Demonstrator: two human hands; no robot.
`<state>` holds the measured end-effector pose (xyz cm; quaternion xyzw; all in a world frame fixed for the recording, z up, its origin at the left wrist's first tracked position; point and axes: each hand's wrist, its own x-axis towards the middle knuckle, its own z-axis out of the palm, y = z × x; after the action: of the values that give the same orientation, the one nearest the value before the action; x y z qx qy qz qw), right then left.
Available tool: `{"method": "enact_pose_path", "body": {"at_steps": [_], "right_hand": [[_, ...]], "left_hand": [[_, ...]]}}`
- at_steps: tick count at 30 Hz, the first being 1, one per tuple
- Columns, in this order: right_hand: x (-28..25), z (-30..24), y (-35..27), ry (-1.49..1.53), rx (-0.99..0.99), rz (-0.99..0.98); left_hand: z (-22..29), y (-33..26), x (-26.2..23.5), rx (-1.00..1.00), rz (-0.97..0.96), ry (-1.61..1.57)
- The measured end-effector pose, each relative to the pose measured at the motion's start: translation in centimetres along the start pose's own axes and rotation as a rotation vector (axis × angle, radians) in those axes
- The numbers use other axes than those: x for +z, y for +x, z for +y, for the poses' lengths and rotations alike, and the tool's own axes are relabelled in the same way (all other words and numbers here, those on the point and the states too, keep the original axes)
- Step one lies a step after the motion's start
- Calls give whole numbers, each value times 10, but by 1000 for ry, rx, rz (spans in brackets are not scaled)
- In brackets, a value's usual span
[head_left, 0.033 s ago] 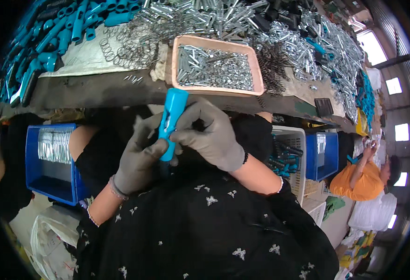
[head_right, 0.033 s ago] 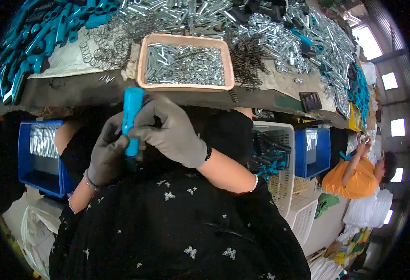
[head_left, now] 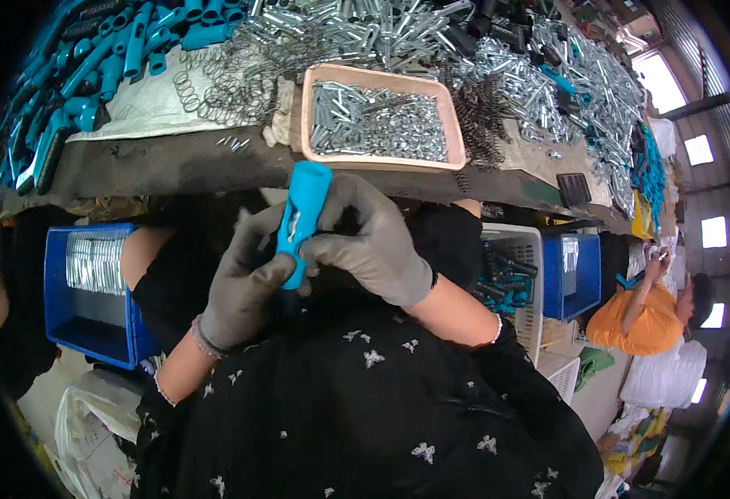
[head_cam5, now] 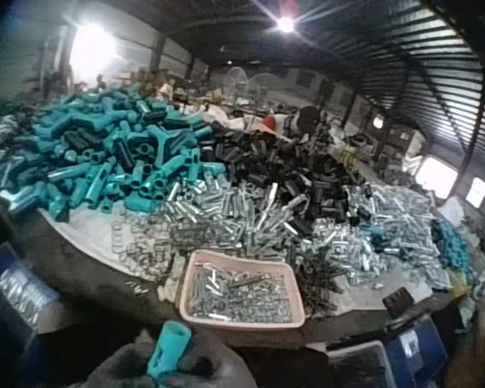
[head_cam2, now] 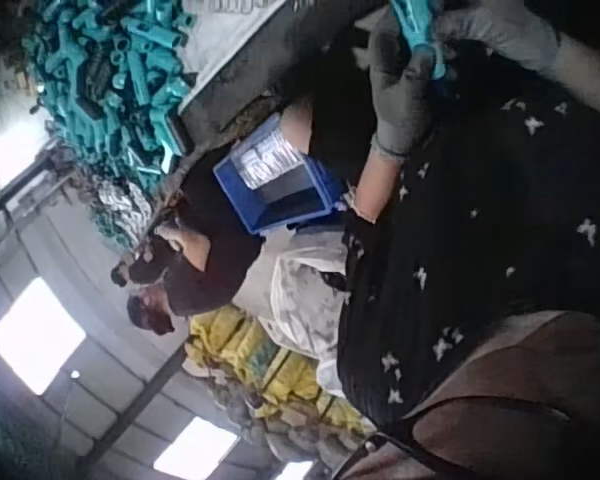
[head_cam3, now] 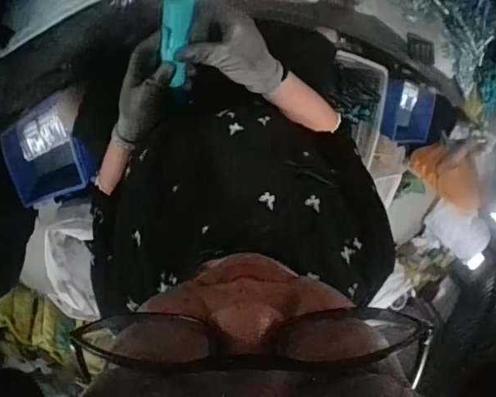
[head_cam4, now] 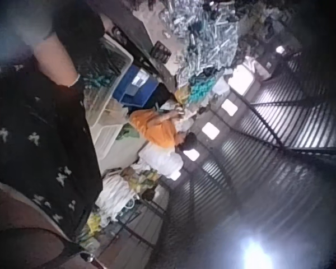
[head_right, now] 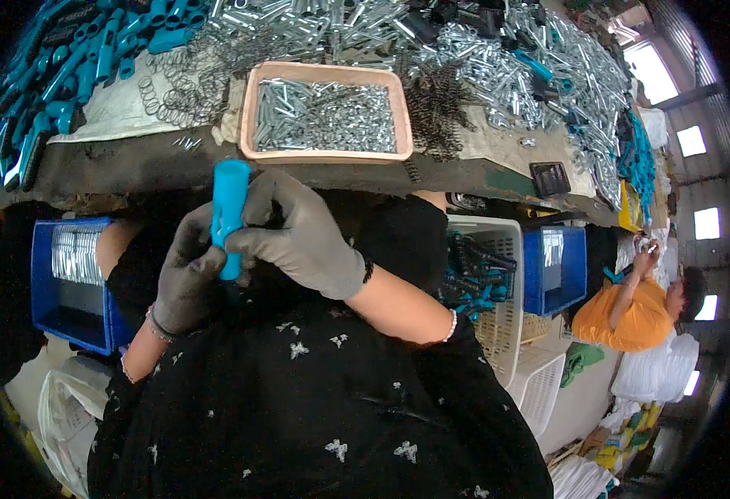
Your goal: Assemble mechanical handles by inserting metal cores into plastic sleeves and adding springs and pins.
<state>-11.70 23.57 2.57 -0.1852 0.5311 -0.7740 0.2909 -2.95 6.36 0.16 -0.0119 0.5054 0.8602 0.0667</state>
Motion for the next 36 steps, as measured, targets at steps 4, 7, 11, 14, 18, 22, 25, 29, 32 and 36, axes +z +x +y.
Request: {"method": "enact_pose_path", "body": {"at_steps": [4, 7, 11, 14, 18, 22, 25, 29, 32, 36], "right_hand": [[-6, 13, 5, 109, 54, -55], [-17, 13, 11, 4, 83, -147], [-21, 14, 10, -73, 99, -137], [-20, 14, 9, -36, 169, -124], [-7, 8, 3, -141, 162, -194], [-24, -19, 14, -960, -217, -399], [-43, -66, 28, -1367, -128, 332], [-118, -81, 62, -1977, -114, 428], [-122, -79, 75, -2100, 23, 361], [-115, -81, 65, -1846, -123, 448]], "left_hand": [[-1, 1, -5, 117, -5, 165], [1, 4, -10, 128, -74, 234], [3, 1, -11, 84, -64, 236], [3, -2, -9, 151, -43, 375], [1, 2, -8, 69, -66, 219], [-3, 0, -12, -56, -86, 42], [6, 1, -10, -122, -13, 85], [10, 3, -1, -162, 57, 94], [11, 3, 2, -160, 67, 49], [10, -2, -10, -127, 110, 37]]}}
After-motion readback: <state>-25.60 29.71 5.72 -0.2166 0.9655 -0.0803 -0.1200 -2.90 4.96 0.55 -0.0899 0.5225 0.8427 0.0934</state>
